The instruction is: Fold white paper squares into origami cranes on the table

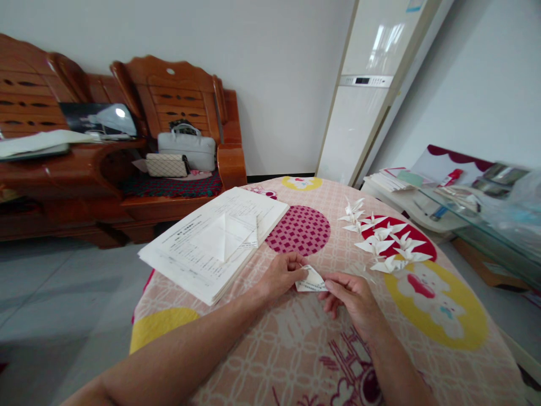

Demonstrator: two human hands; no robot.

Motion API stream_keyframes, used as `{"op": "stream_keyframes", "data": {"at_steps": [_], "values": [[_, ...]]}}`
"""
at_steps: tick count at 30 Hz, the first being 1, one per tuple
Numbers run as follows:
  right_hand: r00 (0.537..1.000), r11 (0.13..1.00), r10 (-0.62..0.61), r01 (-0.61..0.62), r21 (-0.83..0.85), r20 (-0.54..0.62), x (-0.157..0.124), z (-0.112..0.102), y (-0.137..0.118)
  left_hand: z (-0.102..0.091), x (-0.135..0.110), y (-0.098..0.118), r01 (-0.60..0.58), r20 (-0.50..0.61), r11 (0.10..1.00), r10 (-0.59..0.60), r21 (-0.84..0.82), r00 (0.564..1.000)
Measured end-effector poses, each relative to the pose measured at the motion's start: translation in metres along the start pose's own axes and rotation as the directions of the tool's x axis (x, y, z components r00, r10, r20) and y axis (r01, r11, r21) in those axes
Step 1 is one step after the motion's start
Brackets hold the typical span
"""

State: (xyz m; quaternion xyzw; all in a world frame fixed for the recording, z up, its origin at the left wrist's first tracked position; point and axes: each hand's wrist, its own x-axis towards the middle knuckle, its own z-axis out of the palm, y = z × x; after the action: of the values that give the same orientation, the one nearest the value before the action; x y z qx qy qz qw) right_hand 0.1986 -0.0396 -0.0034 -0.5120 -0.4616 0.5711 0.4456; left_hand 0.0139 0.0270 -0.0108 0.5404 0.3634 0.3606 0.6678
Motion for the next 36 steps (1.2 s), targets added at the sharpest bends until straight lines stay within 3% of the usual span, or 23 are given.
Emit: {"op": "stream_keyframes", "data": {"at_steps": [5, 11, 25, 36], "values": [[1.0, 1.0, 0.006, -0.006, -0.007, -0.005, 0.0006, 0.0015, -0.0008, -0.0019, -0.0005, -0.004, -0.01, 0.065, 0.996, 0.004, 0.087, 0.998], [1.0, 1.0, -0.01, 0.01, -0.008, 0.012, 0.001, 0.0017, 0.0021, -0.002, -0.0024, 0.0, -0.031, 0.057, 0.968, 0.018, 0.249, 0.998], [1.0, 1.0, 0.011, -0.01, -0.02, 0.023, -0.0012, 0.0036, -0.003, 0.0021, -0.0074, 0.0036, -0.173, 0.036, 0.913, 0.172, 0.37, 0.985], [0.997, 0.999, 0.026, -0.027, 0.017, 0.067, -0.0044, 0.0033, -0.0004, 0.0028, -0.0079, 0.0043, -0.181, 0.08, 0.947, 0.165, 0.265, 0.983]]}}
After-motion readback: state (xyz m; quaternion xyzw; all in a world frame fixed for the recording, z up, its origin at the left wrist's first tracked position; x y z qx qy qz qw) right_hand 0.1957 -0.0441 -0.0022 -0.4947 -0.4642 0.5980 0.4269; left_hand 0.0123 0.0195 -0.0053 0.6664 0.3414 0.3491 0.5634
